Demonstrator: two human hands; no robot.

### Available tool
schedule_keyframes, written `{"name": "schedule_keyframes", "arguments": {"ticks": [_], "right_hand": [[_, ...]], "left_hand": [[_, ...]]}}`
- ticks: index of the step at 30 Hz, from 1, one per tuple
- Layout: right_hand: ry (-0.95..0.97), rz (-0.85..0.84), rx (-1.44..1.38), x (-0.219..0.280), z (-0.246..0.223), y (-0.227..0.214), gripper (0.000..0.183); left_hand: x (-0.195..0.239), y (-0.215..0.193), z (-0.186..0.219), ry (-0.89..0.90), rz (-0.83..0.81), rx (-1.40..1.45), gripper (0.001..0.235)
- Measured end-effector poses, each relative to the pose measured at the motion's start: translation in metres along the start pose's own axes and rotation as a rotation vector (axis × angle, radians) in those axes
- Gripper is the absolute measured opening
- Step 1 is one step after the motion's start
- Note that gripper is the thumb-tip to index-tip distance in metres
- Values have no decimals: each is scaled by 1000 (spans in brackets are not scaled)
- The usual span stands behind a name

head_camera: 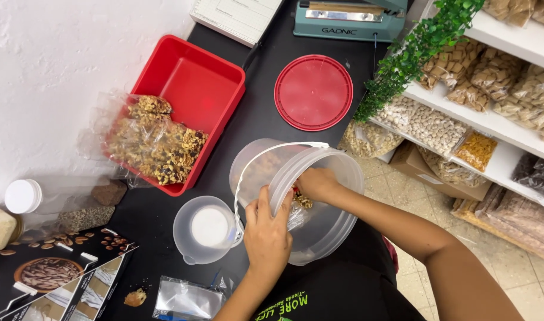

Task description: The person is portioning a snack mix from a large white bucket into small individual plastic bags using a red scoop and their hands.

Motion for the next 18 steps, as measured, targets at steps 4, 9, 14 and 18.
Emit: {"name": "schedule_keyframes", "arguments": {"ticks": [4,9,14,18], "right_hand": [[-149,111,-55,-10,-3,11,42],[-326,-5,-194,-23,-13,55,38],[-418,34,-176,21,-30,-11,33],[-332,0,-144,75,-32,-65,32]], "left_hand": [[0,-1,1,-16,1,-21,88],[-3,0,-6,-78,-35,-6,88],[-8,4,-28,-153,-43,33,87],[-15,-10,-50,-325,-50,139,72]]}}
Point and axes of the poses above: each hand's wrist, its own x-axis away from the middle knuckle, its own y-axis out of the palm, z = x × y, the point moved 9 cm from there along -x, towards the middle knuckle, and after that the axes turned 4 degrees about -y, right-handed, at the moved point
